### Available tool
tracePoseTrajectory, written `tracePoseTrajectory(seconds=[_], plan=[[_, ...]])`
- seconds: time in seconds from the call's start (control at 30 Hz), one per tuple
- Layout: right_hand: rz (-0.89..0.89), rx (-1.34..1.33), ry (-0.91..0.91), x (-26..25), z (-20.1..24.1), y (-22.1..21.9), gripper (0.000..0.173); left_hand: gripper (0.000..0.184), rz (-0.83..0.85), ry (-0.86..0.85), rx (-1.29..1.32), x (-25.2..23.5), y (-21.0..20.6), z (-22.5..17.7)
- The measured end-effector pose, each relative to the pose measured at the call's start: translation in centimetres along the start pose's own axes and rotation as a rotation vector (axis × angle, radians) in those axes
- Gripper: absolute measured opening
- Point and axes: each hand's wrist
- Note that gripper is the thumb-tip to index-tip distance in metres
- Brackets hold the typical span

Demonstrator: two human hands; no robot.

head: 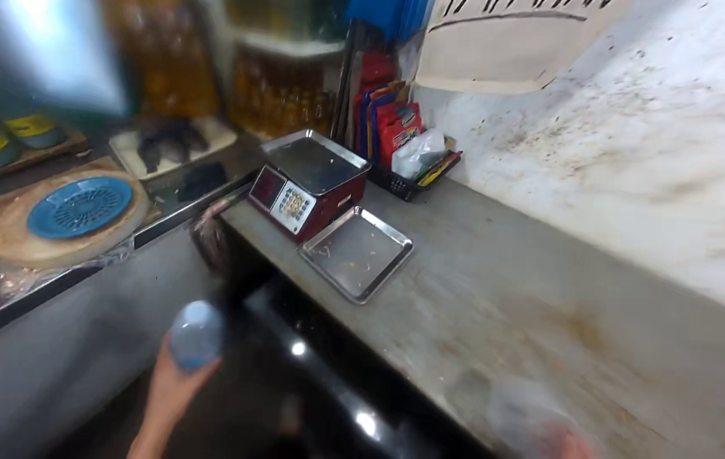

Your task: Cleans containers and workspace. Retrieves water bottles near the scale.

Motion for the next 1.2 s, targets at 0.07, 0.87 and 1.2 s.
tracePoseTrajectory(seconds=[0.07,0.87,1.2], plan=[[0.247,-0.022,0.027,2.9,-0.4,-1.2,0.052,0.116,-0.093,0.109,-0.104,3.4,3.5,3.5],[0.636,0.462,-0.352,18.0,2.3,-32.3,0.039,0.108,0.442,0.206,-0.058,-22.9,-2.5,23.2],[1.113,-0.204,-0.709,24.6,10.6,-47.0,0.039,0.092,0.61,-0.061,0.002,-20.9,-4.9,19.2]])
Point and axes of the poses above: each hand's wrist, its own x-axis away from the middle knuckle, its own y-axis out of the back of the hand, z = x × y, and after that the axes turned 9 degrees about -y, right-handed
